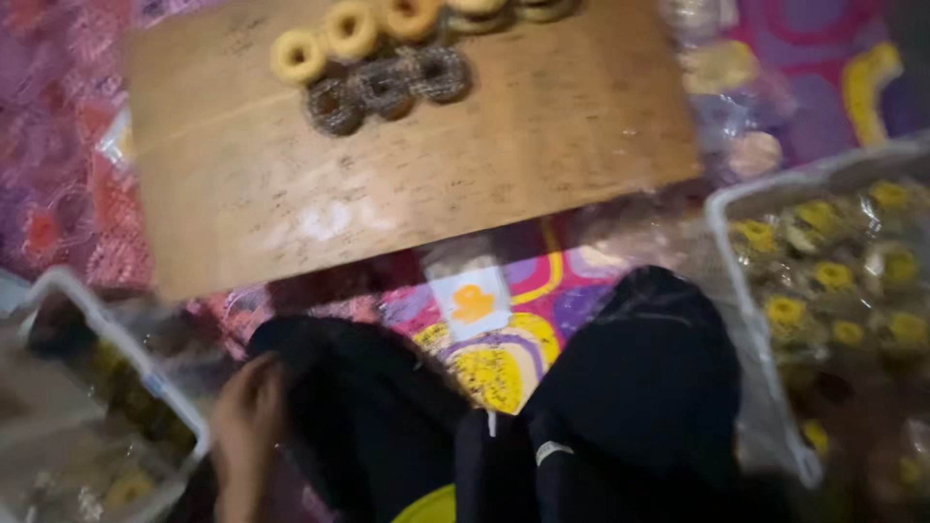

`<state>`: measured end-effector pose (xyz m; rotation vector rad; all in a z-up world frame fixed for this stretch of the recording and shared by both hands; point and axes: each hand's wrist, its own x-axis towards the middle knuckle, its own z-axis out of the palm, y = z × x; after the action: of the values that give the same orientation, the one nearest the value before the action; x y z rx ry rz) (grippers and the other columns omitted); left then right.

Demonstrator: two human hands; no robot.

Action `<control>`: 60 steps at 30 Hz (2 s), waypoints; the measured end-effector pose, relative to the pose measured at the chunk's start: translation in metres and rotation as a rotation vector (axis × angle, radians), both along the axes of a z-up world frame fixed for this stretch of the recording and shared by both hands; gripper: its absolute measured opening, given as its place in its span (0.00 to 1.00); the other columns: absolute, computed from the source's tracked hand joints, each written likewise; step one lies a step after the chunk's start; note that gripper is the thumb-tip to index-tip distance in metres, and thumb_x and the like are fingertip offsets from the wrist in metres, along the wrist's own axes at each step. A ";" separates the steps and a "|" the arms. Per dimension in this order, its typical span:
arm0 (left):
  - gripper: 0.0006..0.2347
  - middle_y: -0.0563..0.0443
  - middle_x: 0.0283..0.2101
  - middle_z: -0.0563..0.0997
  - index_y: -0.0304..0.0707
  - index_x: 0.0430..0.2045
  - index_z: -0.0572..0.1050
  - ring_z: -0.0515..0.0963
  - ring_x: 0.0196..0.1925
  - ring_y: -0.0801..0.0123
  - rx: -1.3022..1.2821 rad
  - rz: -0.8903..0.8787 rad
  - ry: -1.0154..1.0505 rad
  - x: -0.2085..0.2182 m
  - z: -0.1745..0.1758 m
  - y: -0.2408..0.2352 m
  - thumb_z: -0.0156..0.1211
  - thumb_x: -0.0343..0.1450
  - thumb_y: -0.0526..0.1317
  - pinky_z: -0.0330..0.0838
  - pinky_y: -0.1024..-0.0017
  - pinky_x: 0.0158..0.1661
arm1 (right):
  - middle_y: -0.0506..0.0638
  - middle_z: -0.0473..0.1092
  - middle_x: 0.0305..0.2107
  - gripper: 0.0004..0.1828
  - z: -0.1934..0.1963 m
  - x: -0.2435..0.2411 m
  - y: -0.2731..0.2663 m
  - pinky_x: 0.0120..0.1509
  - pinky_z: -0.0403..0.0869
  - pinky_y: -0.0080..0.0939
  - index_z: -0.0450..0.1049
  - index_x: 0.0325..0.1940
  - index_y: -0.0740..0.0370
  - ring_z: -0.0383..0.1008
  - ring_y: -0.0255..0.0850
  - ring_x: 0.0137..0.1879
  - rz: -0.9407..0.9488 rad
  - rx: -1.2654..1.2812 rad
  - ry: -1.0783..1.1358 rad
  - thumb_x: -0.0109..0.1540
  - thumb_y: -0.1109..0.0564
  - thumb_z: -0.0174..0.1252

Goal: The person sits on the floor and packages donuts into clear plastic bags. They pick up donuts from a wooden board, place them into bags, and then put the sealed bags into a white plastic crate.

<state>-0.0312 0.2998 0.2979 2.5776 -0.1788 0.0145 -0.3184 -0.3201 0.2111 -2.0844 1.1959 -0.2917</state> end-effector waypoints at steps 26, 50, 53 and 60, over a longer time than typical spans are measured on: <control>0.25 0.40 0.58 0.70 0.34 0.60 0.62 0.71 0.60 0.50 -1.631 0.454 0.911 -0.007 -0.158 -0.138 0.59 0.73 0.49 0.66 0.52 0.58 | 0.59 0.61 0.68 0.35 0.030 0.265 0.287 0.71 0.64 0.53 0.60 0.71 0.60 0.64 0.56 0.71 1.199 0.335 -0.189 0.62 0.46 0.56; 0.14 0.50 0.38 0.74 0.29 0.57 0.71 0.74 0.32 0.73 -2.091 0.080 0.663 -0.010 -0.065 -0.217 0.58 0.83 0.41 0.69 0.78 0.26 | 0.65 0.69 0.57 0.71 0.112 0.206 0.275 0.68 0.71 0.46 0.29 0.82 0.58 0.73 0.50 0.63 0.635 0.123 -0.542 0.47 0.69 0.71; 0.20 0.50 0.41 0.82 0.52 0.53 0.67 0.84 0.40 0.68 -1.915 0.400 0.731 -0.007 -0.021 -0.216 0.57 0.67 0.31 0.82 0.67 0.38 | 0.65 0.65 0.65 0.64 0.120 0.207 0.275 0.67 0.69 0.45 0.27 0.82 0.61 0.70 0.50 0.68 0.735 0.244 -0.563 0.54 0.69 0.65; 0.26 0.42 0.49 0.80 0.39 0.63 0.57 0.84 0.44 0.59 -1.934 0.295 0.818 -0.011 0.018 -0.218 0.59 0.70 0.34 0.81 0.61 0.44 | 0.60 0.74 0.49 0.41 0.155 0.193 0.285 0.66 0.69 0.52 0.60 0.67 0.66 0.72 0.58 0.61 0.630 -0.653 -0.608 0.51 0.61 0.67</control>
<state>-0.0426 0.0820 0.3160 0.5337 0.3714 -0.4805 -0.1254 -0.0350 0.3663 -2.5021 0.0461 -1.0168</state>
